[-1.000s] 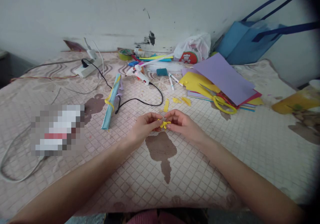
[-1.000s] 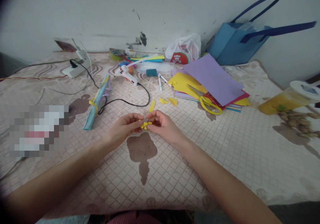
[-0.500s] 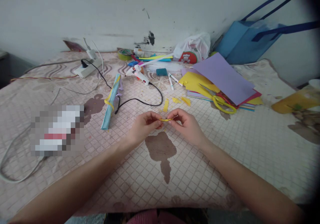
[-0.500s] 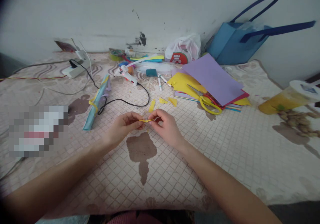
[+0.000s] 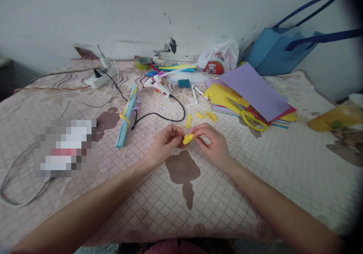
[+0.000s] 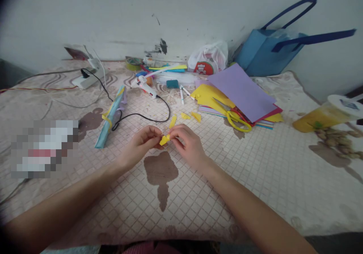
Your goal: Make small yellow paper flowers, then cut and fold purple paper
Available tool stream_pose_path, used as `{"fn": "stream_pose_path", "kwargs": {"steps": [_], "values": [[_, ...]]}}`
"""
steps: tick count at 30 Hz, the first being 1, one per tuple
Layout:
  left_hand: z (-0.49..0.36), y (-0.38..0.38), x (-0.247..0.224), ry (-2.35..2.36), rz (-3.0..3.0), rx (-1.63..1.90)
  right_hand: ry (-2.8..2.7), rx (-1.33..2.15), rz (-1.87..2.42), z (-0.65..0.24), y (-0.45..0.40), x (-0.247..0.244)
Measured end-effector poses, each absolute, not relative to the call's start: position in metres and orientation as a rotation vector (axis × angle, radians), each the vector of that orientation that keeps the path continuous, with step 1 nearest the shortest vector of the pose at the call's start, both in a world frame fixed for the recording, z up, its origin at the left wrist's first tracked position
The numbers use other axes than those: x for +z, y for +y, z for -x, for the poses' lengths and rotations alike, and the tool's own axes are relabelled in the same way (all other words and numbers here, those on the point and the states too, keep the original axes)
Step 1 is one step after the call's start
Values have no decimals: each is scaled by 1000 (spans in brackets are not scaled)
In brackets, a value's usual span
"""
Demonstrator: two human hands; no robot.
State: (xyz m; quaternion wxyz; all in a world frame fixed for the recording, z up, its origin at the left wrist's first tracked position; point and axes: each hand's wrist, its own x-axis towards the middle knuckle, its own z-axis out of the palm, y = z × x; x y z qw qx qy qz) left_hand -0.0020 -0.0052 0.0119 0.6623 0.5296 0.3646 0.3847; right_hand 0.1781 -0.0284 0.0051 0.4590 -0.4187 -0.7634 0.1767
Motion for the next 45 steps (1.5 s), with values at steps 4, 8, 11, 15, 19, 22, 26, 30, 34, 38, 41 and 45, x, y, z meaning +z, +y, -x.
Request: {"fn": "stream_pose_path", "kwargs": {"steps": [4,8,11,15,19,22,26,30,34,38,41,45], "values": [[2,-6,15,855,-1106,822,-1899,445,1040,-177,-28,3],[4,-5,13,873,-1091,775,-1934,456,1008,-176,-29,2],[5,-4,11,864,-1022,741,-1918,495,1047,-175,-30,2],[5,-3,13,912,-1102,739,-1799,629,1174,-174,-29,3],[5,-3,16,911,-1247,726,-1661,842,1224,-174,-28,1],[5,-3,14,909,-1252,729,-1614,954,1227,-175,-26,0],[5,-3,11,932,-1224,742,-1531,1127,1173,-174,-26,1],[5,-1,8,940,-1102,739,-1491,1158,1185,-181,-20,1],[5,-1,6,935,-1029,742,-1558,718,1419,-210,4,0],[5,-1,9,957,-1027,730,-1812,263,1630,-238,37,2],[4,-1,10,968,-1032,719,-1954,150,1744,-241,57,2],[5,-2,10,947,-1025,717,-2028,161,1771,-233,71,0]]}}
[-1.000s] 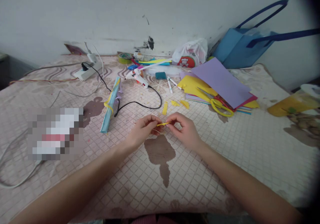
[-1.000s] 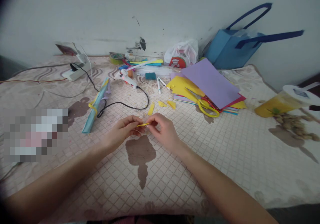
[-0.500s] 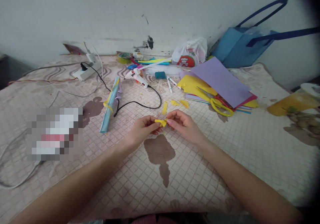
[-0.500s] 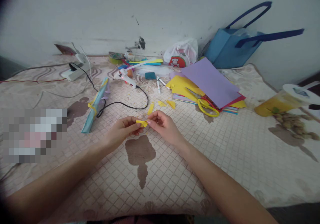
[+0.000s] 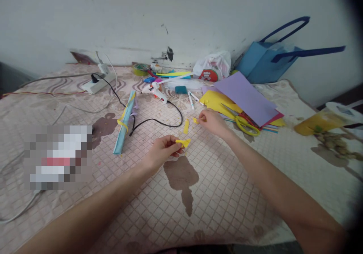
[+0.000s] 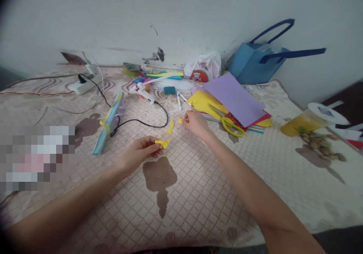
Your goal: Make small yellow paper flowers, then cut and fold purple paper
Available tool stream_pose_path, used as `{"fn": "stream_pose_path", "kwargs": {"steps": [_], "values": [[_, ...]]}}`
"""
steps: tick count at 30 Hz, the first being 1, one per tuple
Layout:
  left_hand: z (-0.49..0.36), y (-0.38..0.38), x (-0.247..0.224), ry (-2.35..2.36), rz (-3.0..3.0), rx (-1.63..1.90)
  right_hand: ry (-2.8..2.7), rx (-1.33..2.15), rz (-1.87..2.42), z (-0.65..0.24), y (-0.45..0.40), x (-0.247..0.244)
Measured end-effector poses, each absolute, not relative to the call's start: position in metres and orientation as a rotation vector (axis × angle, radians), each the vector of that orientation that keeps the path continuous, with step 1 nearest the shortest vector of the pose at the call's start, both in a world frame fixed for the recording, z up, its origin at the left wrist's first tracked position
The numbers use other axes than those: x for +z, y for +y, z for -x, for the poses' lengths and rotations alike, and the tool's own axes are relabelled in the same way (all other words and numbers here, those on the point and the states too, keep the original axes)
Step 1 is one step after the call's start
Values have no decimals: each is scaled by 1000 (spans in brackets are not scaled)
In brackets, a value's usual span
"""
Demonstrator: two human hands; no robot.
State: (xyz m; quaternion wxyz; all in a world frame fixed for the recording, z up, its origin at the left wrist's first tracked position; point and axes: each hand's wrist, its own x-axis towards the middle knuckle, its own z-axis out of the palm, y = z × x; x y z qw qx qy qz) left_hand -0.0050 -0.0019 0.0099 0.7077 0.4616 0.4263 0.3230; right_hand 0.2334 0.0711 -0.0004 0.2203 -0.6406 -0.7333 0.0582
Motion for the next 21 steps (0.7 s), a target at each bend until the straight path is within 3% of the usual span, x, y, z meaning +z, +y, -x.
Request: {"fn": "stream_pose_path", "kwargs": {"steps": [8,15,21], "values": [[6,-3,10,951,-1009,713,-2052,299,1617,-233,68,2],[5,-2,9,959,-1001,711,-2036,318,1225,-246,37,-3],[5,0,9,959,-1014,708,-1931,312,1221,-248,33,-9]]}}
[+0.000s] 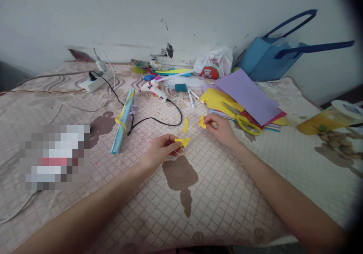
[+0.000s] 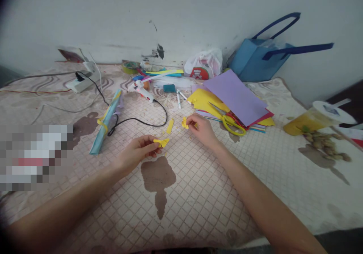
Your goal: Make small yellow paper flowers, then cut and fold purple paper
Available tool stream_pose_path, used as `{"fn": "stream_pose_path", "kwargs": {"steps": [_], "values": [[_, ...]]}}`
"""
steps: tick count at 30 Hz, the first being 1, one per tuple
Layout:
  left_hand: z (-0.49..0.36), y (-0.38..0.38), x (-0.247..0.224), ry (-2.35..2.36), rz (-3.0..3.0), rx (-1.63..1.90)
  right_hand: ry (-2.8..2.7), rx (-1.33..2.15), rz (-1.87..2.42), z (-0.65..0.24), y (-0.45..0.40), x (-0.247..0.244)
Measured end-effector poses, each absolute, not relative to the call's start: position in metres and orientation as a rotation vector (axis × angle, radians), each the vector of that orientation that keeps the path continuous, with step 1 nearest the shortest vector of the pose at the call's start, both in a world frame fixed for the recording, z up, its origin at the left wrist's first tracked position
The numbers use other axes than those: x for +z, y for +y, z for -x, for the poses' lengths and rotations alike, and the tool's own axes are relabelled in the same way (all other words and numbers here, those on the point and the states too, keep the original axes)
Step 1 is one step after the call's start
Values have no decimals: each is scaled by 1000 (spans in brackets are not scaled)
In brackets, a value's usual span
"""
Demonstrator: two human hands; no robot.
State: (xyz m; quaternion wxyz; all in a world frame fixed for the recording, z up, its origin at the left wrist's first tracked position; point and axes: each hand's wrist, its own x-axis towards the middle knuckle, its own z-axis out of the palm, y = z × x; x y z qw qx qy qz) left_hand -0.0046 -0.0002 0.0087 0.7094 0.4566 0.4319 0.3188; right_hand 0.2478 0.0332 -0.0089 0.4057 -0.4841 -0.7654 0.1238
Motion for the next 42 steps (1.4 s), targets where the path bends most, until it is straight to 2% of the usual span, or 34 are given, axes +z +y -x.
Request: {"fn": "stream_pose_path", "kwargs": {"steps": [15,24,26,29,31,37,42], "values": [[6,1,7,916,-972,689,-1859,459,1424,-240,52,-10],[7,0,8,904,-1085,710,-1848,188,1413,-229,34,1],[7,-1,9,943,-1267,772,-1763,343,1392,-217,18,11],[9,-3,10,1004,-1612,933,-1665,873,1266,-200,-7,22],[9,-4,11,1007,-1709,974,-1590,1101,1212,-191,-19,24],[5,-3,15,1006,-1428,765,-1606,1201,1229,-185,-23,12],[3,-3,16,998,-1249,744,-1595,1260,1279,-182,-24,8]]}}
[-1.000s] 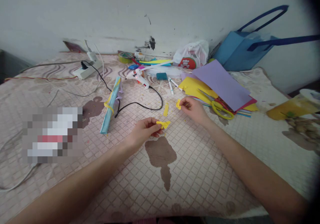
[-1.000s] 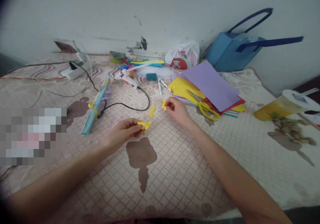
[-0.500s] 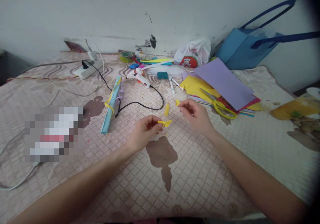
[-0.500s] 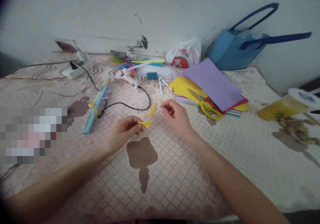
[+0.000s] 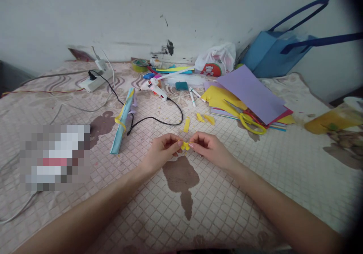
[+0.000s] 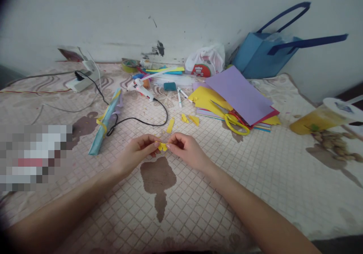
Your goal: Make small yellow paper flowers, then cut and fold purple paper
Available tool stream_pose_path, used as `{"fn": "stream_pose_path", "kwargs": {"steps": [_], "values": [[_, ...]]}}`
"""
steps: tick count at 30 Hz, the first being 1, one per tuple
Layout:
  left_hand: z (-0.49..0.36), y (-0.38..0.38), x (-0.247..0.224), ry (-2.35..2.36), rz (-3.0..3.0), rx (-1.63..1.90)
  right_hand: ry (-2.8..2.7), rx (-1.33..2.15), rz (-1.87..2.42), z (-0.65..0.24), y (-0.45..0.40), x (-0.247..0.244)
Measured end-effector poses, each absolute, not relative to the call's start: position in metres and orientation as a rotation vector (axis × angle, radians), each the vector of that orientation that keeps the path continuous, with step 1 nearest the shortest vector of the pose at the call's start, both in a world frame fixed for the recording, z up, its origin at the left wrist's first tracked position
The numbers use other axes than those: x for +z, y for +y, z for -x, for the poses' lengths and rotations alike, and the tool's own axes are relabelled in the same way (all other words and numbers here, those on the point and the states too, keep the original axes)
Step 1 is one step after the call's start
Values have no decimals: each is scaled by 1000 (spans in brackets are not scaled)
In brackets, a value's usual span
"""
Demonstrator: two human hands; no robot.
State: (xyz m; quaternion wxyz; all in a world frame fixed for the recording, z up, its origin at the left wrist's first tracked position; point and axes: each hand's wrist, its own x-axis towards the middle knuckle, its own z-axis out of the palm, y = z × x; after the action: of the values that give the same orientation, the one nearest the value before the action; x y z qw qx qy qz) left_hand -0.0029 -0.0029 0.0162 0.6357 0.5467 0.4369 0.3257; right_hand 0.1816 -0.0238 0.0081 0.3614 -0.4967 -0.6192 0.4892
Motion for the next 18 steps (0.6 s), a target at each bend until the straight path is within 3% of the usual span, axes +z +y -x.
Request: {"fn": "stream_pose_path", "kwargs": {"steps": [5,12,18], "values": [[3,-1,14,1004,-1171,725,-1601,1332,1284,-185,-22,12],[4,1,10,990,-1045,725,-1840,407,1622,-236,41,12],[5,2,8,974,-1026,724,-2015,166,1845,-238,73,3]]}}
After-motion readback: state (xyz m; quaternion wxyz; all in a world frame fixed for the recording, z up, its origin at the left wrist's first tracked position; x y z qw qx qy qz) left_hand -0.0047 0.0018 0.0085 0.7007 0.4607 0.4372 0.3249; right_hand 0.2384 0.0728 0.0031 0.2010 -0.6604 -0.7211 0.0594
